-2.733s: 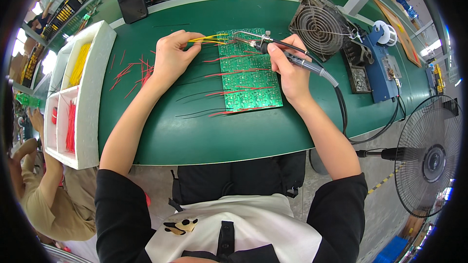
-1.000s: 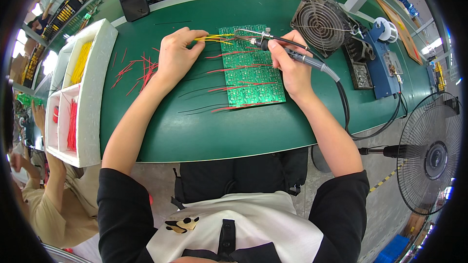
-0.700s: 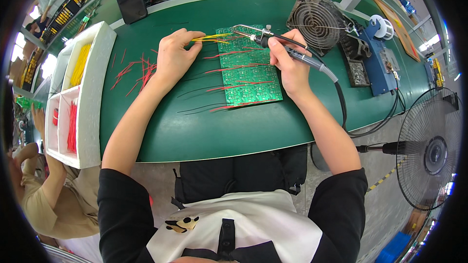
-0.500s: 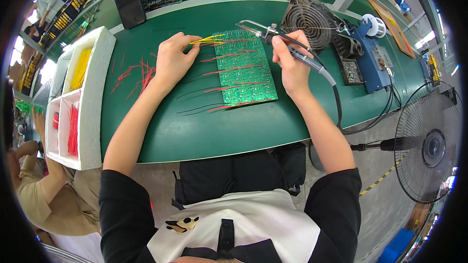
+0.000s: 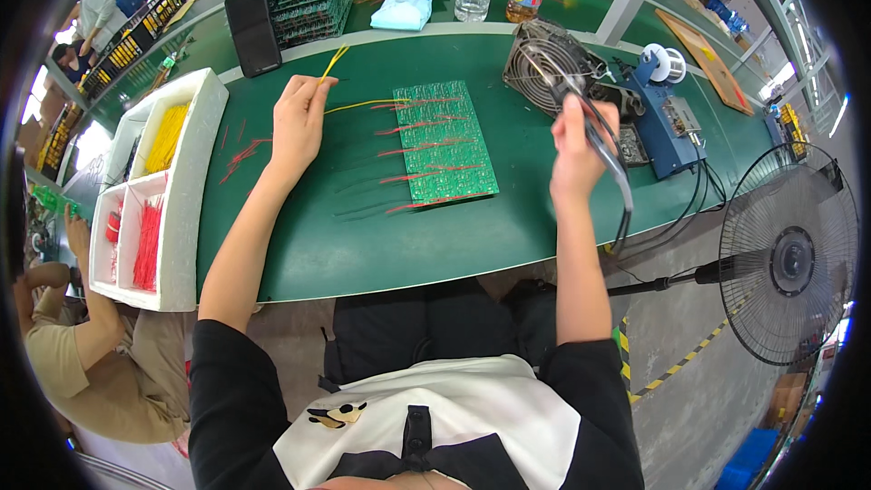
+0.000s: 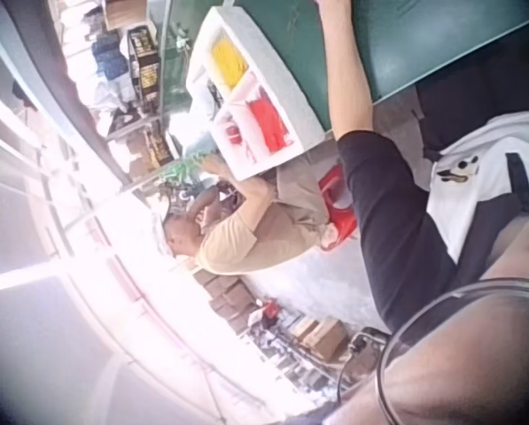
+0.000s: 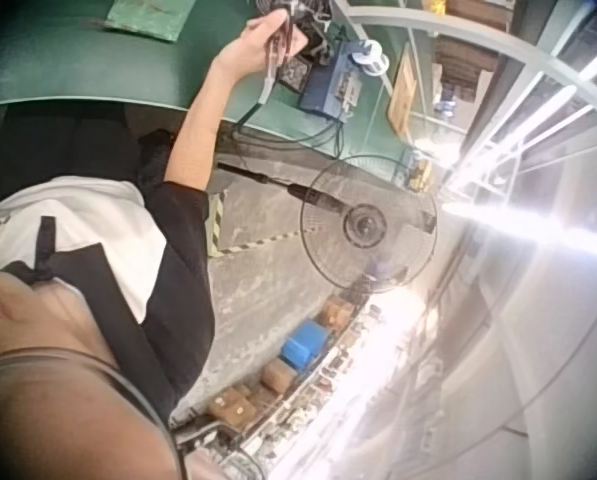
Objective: The person retrieves wires from a divided container and solders them onto a circuit board using a soldering iron.
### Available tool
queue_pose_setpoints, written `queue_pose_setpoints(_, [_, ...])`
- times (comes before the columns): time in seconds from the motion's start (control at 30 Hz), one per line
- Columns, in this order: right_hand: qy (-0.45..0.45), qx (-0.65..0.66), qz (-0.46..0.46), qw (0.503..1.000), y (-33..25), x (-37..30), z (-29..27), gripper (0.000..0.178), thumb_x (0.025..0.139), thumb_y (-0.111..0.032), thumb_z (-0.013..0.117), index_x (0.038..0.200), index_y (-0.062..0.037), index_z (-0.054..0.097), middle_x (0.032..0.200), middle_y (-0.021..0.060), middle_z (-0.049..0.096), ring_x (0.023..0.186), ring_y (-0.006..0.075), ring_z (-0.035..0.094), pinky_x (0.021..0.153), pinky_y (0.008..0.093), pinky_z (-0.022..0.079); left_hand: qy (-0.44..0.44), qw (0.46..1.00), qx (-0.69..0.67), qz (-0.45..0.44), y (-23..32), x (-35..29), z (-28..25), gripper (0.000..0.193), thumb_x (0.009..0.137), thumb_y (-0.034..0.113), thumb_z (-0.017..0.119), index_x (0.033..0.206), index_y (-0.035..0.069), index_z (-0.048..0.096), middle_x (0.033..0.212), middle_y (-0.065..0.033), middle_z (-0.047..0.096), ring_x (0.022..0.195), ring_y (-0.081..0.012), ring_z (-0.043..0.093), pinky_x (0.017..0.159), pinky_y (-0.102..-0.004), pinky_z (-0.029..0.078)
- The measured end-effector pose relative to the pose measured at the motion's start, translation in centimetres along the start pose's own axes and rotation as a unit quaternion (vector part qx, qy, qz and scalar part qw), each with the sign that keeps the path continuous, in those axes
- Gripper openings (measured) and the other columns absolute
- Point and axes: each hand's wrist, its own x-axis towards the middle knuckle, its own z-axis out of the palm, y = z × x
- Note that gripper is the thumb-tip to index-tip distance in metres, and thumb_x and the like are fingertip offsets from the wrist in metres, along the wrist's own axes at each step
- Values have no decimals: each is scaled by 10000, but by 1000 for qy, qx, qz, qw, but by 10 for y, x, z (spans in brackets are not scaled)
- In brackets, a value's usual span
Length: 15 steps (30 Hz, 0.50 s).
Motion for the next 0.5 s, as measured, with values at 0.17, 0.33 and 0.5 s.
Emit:
queue_pose_setpoints(0.17, [70,-79,29,994,-7,-31,-34,170,859,-140,591,792,-57,459,561,14,480,446,51,390,411,191,285,-129,943,-258,-166,27,12,-18,240,926,221,467,1054,44,567,595,0,435,493,-80,391,456,-234,327])
queue_pose_setpoints(0.33, [57,-45,35,997,-6,-29,-31,169,845,-118,608,823,-37,461,554,37,511,423,48,417,392,178,307,-119,890,-379,-223,42,7,-27,158,947,215,429,995,66,449,579,45,382,455,-12,242,398,-173,185])
queue_pose_setpoints(0.5, [40,-54,26,997,-5,-32,-33,168,842,-116,613,822,-33,469,569,39,526,430,45,430,401,176,315,-109,845,-458,-254,44,-3,-32,120,922,187,469,861,94,424,596,45,394,455,-6,246,396,-169,185])
